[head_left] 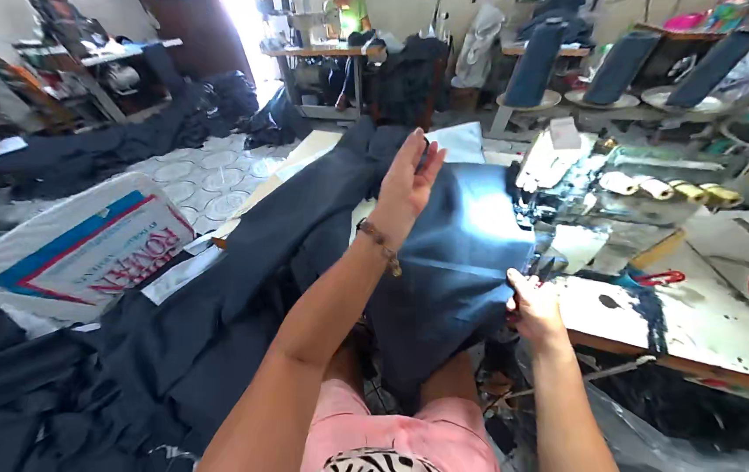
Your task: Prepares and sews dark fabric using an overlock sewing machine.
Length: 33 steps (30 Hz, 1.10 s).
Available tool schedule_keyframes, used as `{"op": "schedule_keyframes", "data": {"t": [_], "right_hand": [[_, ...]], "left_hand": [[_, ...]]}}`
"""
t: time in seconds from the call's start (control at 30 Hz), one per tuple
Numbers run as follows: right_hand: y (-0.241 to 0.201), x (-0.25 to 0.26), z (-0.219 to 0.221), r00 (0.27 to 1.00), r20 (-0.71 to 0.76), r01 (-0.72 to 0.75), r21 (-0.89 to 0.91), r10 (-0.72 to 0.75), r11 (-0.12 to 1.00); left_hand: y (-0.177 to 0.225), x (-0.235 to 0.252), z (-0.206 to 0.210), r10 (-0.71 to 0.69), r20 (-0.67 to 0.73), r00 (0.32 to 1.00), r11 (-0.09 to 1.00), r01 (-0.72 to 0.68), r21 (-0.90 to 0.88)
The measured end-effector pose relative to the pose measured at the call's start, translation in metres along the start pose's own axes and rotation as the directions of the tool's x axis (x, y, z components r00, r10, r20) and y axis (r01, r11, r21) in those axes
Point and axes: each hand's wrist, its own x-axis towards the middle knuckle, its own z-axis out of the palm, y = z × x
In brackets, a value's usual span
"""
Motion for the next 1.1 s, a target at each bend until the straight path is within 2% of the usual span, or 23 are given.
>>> {"op": "schedule_keyframes", "data": {"t": [0.2, 0.43, 0.9, 1.0, 1.1], "right_hand": [[-0.005, 0.002, 0.002, 1.000, 0.017, 0.021, 0.033, -0.022, 0.999], [-0.003, 0.004, 0.001, 1.000, 0.025, -0.008, 0.045, 0.007, 0.999], [-0.005, 0.009, 0.004, 1.000, -0.001, -0.012, 0.048, 0.012, 0.999], [-0.001, 0.007, 0.003, 1.000, -0.006, -0.001, 0.017, 0.001, 1.000], [-0.002, 0.005, 0.001, 1.000, 0.008, 0.004, -0.025, -0.003, 1.000]], "left_hand": [[0.002, -0.003, -0.010, -0.027, -0.064, 0.998, 0.997, 0.022, -0.079], [0.018, 0.029, -0.026, 0.090, -0.082, 0.993, 0.995, -0.086, 0.051], [0.060, 0.057, -0.062, 0.198, -0.229, 0.953, 0.980, -0.193, 0.044], [0.080, 0.061, -0.084, 0.269, -0.238, 0.933, 0.962, -0.248, 0.113], [0.096, 0.065, -0.126, 0.326, -0.295, 0.898, 0.940, -0.276, 0.198]]}}
